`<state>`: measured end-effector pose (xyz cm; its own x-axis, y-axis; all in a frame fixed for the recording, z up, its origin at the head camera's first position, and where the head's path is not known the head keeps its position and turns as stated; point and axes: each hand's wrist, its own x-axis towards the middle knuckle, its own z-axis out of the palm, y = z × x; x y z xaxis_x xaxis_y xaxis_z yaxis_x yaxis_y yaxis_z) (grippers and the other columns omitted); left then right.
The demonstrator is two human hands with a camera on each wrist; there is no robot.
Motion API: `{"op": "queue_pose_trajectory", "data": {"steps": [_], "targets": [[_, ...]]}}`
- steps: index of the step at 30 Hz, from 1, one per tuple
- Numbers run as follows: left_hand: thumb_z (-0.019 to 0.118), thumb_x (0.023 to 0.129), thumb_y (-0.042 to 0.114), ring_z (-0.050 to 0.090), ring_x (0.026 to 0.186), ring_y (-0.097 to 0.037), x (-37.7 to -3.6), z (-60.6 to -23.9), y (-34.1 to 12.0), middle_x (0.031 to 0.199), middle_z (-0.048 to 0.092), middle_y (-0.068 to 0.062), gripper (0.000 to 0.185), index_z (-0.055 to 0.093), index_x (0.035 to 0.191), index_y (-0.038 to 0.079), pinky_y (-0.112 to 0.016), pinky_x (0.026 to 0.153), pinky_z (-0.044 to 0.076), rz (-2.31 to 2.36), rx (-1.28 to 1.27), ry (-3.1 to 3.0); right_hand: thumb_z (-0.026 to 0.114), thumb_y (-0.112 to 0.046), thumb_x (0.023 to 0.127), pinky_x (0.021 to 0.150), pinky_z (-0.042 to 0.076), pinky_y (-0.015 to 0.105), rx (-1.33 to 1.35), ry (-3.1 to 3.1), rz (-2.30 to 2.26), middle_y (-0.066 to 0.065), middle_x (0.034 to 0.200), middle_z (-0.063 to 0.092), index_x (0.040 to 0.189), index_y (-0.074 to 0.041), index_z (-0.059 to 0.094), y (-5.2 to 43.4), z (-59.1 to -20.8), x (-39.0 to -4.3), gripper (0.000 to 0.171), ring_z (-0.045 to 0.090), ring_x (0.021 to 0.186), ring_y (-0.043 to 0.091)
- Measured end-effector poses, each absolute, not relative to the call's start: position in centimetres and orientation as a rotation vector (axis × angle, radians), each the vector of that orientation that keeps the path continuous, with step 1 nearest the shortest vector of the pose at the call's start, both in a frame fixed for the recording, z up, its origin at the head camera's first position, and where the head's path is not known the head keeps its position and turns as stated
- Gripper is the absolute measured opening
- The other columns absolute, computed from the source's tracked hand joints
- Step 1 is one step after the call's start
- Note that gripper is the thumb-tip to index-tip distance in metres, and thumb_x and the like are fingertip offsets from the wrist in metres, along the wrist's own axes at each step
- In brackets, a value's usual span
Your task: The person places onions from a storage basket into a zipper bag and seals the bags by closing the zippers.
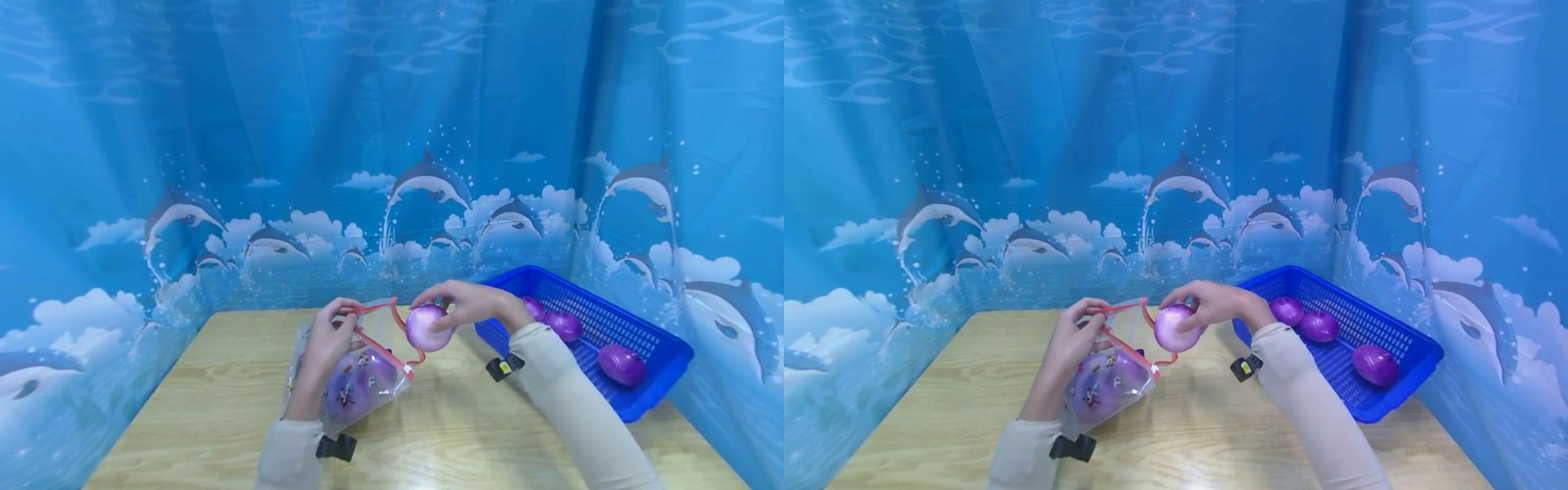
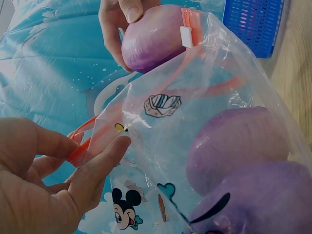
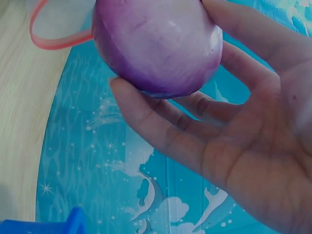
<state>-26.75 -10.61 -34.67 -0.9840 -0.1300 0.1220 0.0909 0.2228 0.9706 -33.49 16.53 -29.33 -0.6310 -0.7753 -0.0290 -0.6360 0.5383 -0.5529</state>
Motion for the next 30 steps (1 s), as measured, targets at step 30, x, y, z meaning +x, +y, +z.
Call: {"op": "queue_pose_trajectory", "data": {"steps": [30], "targets": [[0.049,0.106,0.01,0.064,0.08,-0.021,-26.8,-34.7,-10.6,0.114,0.059,-0.018,0.023,0.068,0.119,0.009,-0.034,0.071,0.068,-1.854,0.024,-2.304,0.074,-0.027,0.095,0.089,0.061,0.03,-1.26,2.585,-0.805,0.008,0.131,0.065,0.143,-0.015,0.06,14.4,-31.1,-32.3,0.051,0.062,0.116,0.028]]}}
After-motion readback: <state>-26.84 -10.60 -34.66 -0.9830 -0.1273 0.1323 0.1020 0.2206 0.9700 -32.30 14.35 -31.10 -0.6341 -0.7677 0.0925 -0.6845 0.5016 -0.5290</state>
